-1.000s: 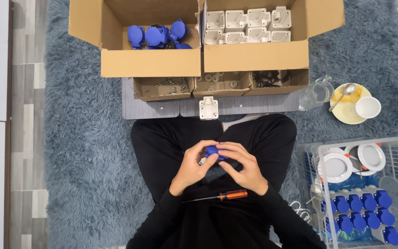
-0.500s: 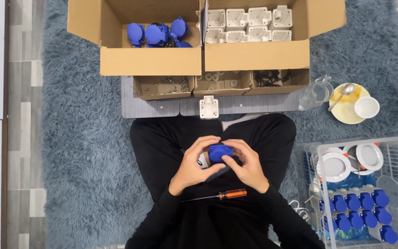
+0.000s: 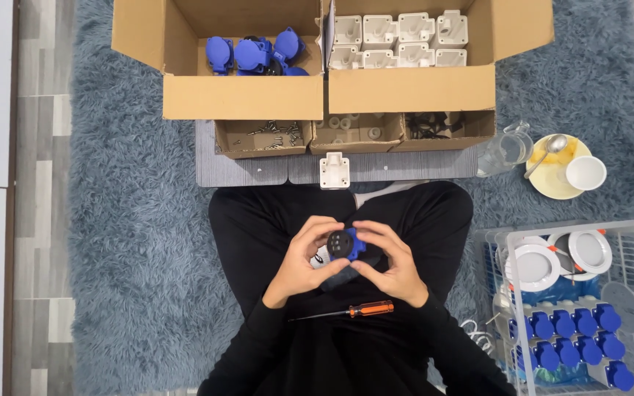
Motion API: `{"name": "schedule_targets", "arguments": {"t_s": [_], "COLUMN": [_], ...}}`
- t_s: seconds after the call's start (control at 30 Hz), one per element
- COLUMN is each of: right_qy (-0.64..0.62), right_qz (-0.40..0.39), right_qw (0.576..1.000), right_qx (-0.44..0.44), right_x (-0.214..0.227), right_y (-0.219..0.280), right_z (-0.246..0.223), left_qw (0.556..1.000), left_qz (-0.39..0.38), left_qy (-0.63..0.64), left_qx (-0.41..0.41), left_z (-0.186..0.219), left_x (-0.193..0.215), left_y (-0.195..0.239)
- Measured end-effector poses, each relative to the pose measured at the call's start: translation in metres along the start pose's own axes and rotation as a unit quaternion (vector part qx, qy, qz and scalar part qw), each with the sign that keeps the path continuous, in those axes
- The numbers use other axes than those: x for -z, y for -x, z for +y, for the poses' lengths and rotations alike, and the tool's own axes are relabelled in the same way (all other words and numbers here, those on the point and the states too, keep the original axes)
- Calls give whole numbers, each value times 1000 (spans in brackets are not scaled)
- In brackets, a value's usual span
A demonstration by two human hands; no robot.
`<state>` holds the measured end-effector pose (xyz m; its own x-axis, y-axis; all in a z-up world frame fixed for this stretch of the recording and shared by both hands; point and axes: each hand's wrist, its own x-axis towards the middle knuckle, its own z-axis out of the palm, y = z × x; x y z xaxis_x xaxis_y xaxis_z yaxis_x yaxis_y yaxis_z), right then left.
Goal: Assembling small electrical components using a screwdriver while sitting on the floor
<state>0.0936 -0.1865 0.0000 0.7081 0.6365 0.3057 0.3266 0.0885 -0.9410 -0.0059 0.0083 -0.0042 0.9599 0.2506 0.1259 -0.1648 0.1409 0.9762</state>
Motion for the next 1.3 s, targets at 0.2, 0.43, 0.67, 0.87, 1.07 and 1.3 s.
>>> {"name": "schedule_targets", "arguments": {"t_s": [0.2, 0.43, 0.67, 0.87, 1.07, 1.3], "right_qy": [-20, -4, 9, -192, -347, -404], "right_qz": [2, -12, -51, -313, -683, -732], "right_qw": [1000, 1000, 998, 930, 639, 546], "right_qx": [13, 0, -43, -28, -70, -51], "right_x": [-5, 3, 6, -52, -169, -240], "right_y": [2, -1, 4, 15, 68, 154], "right_z": [5, 6, 3, -27, -32, -7], "left_qw": [997, 990, 989, 981, 875, 882], "left_qz": [1, 19, -36, 40, 68, 54], "left_qy": [72, 134, 141, -148, -414, -410], "left_qx": [-16, 50, -11, -119, -241, -225], "left_z": [-10, -4, 17, 82, 87, 86], "left_x": [7, 30, 63, 92, 137, 127], "left_y": [1, -8, -48, -119, -213, -193]}}
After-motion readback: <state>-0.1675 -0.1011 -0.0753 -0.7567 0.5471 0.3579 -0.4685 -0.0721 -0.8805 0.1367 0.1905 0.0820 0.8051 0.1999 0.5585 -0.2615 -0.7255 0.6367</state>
